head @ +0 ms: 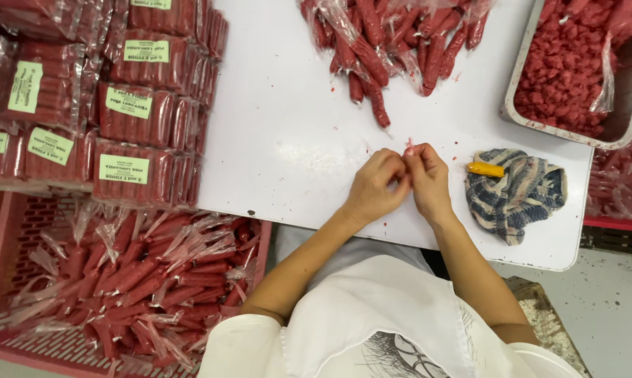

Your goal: The person fills sausage casings with ground meat by hand, twisting them into links. They place the finished sausages into a pink basket and occasionally wipe the table with a cloth.

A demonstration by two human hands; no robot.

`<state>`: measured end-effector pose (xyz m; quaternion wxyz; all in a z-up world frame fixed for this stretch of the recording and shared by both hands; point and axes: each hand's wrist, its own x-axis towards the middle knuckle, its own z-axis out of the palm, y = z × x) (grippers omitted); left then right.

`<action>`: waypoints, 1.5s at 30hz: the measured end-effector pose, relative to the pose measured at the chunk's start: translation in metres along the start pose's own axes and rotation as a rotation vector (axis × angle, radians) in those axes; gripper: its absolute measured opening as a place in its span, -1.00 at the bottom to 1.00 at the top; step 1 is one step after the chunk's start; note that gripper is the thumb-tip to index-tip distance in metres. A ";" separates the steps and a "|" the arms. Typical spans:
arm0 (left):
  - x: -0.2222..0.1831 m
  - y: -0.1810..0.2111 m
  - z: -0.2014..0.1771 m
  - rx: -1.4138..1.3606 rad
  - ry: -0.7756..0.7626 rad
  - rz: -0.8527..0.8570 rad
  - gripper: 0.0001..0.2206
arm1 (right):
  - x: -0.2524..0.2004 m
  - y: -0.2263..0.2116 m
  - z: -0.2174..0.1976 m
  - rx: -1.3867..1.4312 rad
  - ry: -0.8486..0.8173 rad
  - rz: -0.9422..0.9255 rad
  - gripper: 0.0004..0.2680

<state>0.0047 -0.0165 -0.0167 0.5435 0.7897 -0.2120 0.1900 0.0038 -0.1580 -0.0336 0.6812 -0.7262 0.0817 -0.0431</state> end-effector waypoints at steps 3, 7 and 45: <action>0.018 0.020 0.005 -0.068 -0.004 -0.315 -0.86 | 0.005 -0.014 -0.010 -0.286 -0.023 -0.363 -0.89; 0.007 0.010 0.012 0.067 -0.134 -0.129 -0.91 | 0.029 -0.016 -0.019 -0.193 0.069 -0.258 -0.90; 0.025 0.037 -0.061 -0.915 -0.466 -0.813 -0.63 | 0.056 -0.126 -0.058 -1.392 -0.335 -1.466 -0.94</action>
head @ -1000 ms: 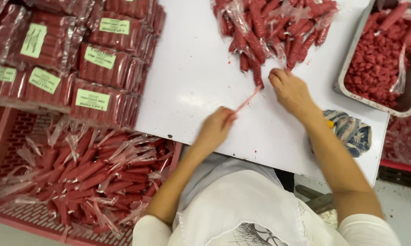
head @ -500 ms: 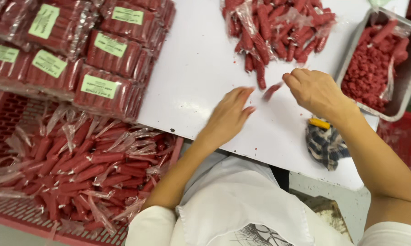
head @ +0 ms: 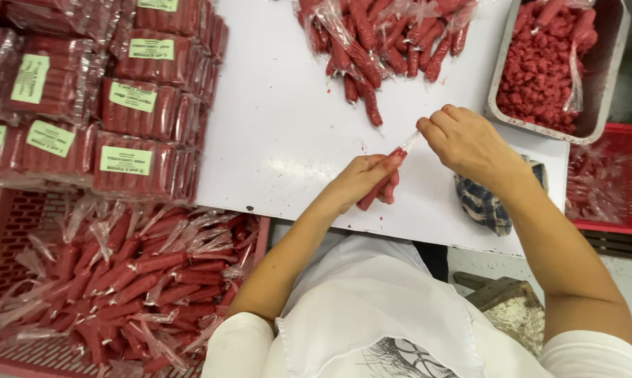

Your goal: The person fills sausage casings with ground meat by hand, twisting them into links. They place the finished sausages into a pink basket and occasionally wipe the table with a cloth.

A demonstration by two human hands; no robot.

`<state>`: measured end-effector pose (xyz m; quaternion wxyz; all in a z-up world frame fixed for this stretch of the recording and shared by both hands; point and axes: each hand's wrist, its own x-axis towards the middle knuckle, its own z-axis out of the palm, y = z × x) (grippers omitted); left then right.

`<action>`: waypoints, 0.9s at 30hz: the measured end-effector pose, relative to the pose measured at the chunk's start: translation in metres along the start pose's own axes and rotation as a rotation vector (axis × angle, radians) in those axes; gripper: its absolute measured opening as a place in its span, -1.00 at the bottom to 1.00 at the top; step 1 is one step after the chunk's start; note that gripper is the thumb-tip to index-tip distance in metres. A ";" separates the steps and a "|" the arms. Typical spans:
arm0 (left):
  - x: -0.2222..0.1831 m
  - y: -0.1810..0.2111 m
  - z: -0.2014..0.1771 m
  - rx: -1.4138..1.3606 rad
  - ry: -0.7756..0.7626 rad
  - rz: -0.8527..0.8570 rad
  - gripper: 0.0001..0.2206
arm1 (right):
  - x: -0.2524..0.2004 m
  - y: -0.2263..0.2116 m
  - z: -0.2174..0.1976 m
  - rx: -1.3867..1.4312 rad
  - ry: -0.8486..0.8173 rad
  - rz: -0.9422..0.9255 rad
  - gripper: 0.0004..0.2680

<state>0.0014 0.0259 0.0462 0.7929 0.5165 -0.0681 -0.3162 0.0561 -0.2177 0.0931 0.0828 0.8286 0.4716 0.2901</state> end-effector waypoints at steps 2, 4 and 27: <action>-0.009 0.011 -0.014 -0.016 0.020 -0.046 -0.63 | 0.029 -0.020 -0.023 0.115 -0.163 0.133 -0.86; -0.012 0.012 -0.028 -0.038 0.045 -0.091 -0.60 | 0.058 -0.040 -0.043 0.232 -0.331 0.258 -0.67; 0.093 -0.006 0.102 -0.244 -0.152 -0.041 -0.84 | -0.149 0.081 0.038 0.310 0.078 0.132 -0.73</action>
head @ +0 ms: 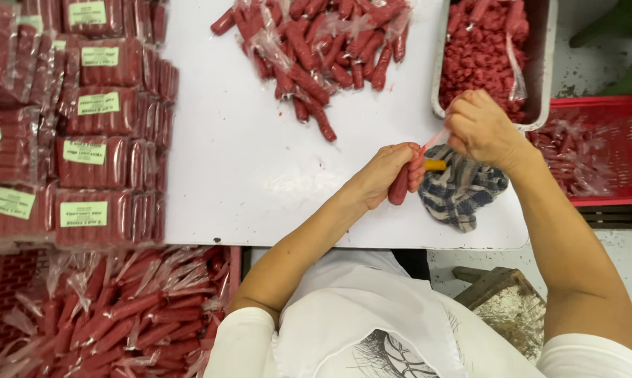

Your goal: The person fills sausage casings with ground meat by hand, twisting them into links. They place the finished sausages into a pink basket and occasionally wipe the table with a cloth.

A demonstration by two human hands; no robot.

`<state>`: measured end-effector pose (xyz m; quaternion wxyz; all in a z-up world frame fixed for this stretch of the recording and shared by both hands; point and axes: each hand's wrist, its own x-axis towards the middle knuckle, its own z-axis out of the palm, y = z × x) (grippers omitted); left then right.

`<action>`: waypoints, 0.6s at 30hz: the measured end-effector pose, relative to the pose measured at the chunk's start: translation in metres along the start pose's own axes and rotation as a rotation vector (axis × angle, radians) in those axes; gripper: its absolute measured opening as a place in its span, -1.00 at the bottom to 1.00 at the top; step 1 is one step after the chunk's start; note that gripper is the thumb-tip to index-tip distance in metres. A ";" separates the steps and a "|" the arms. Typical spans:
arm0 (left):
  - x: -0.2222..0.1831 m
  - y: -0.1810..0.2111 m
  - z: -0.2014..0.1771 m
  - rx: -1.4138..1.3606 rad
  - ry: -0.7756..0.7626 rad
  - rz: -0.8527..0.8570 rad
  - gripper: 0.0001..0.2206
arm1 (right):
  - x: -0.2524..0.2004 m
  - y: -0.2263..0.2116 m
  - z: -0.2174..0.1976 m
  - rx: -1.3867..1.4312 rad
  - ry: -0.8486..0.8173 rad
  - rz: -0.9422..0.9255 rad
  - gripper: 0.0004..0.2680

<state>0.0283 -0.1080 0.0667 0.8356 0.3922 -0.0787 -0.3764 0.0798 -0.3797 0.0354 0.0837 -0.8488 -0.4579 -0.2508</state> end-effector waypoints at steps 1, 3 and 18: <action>-0.003 0.008 0.006 0.004 -0.005 -0.003 -0.84 | 0.002 0.002 -0.011 -0.004 0.003 0.005 -0.73; -0.011 0.026 0.017 -0.031 0.051 -0.136 -0.82 | 0.007 0.004 -0.033 -0.114 -0.171 0.112 -0.89; -0.023 -0.002 -0.093 1.220 0.386 0.287 -0.77 | 0.120 -0.130 0.000 0.283 -0.095 0.389 -0.61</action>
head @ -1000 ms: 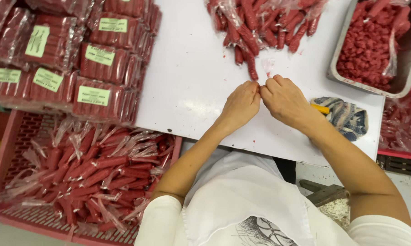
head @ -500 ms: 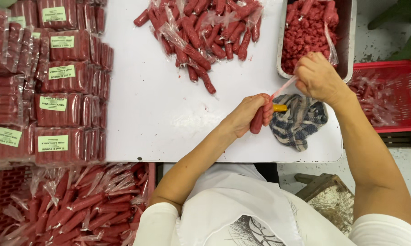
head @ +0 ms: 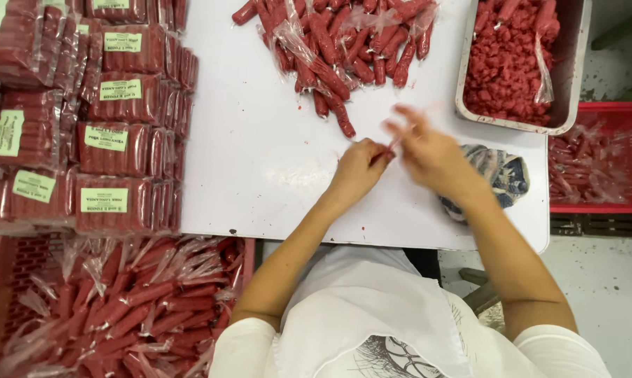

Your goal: The person fills sausage casings with ground meat by hand, twisting them into links. They place the finished sausages into a pink basket and occasionally wipe the table with a cloth.

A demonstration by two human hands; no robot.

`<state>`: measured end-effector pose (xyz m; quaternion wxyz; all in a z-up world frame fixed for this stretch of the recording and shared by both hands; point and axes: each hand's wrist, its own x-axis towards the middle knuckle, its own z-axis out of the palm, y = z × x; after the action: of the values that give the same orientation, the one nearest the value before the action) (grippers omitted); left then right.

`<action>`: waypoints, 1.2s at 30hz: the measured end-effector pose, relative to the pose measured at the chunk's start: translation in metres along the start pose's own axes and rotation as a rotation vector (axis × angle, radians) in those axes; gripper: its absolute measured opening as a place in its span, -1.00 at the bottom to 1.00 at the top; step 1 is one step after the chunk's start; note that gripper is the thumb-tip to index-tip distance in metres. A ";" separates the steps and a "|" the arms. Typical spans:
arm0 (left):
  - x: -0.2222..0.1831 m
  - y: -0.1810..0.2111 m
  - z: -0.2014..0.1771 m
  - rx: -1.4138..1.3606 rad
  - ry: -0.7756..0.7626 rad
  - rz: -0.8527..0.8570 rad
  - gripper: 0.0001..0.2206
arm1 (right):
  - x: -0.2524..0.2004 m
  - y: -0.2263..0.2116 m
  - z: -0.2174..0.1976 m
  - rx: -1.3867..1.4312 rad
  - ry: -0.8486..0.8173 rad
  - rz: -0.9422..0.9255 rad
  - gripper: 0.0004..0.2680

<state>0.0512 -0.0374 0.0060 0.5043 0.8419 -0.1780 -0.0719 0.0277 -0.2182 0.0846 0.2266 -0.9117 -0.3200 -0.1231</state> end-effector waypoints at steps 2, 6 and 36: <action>-0.028 -0.007 -0.026 0.303 0.137 0.176 -0.81 | -0.005 0.006 0.043 -0.029 -0.094 0.002 -0.71; -0.072 -0.013 -0.075 0.145 0.020 0.246 -0.93 | -0.016 0.005 0.078 0.128 -0.279 -0.014 -0.67; -0.030 0.003 0.004 0.072 -0.008 0.142 -0.94 | -0.070 0.002 0.070 0.778 0.200 0.376 -0.87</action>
<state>0.0219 -0.0305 0.0050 0.4770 0.8443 -0.2420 -0.0329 -0.0193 -0.2222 -0.0030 0.6012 -0.7845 -0.1474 -0.0378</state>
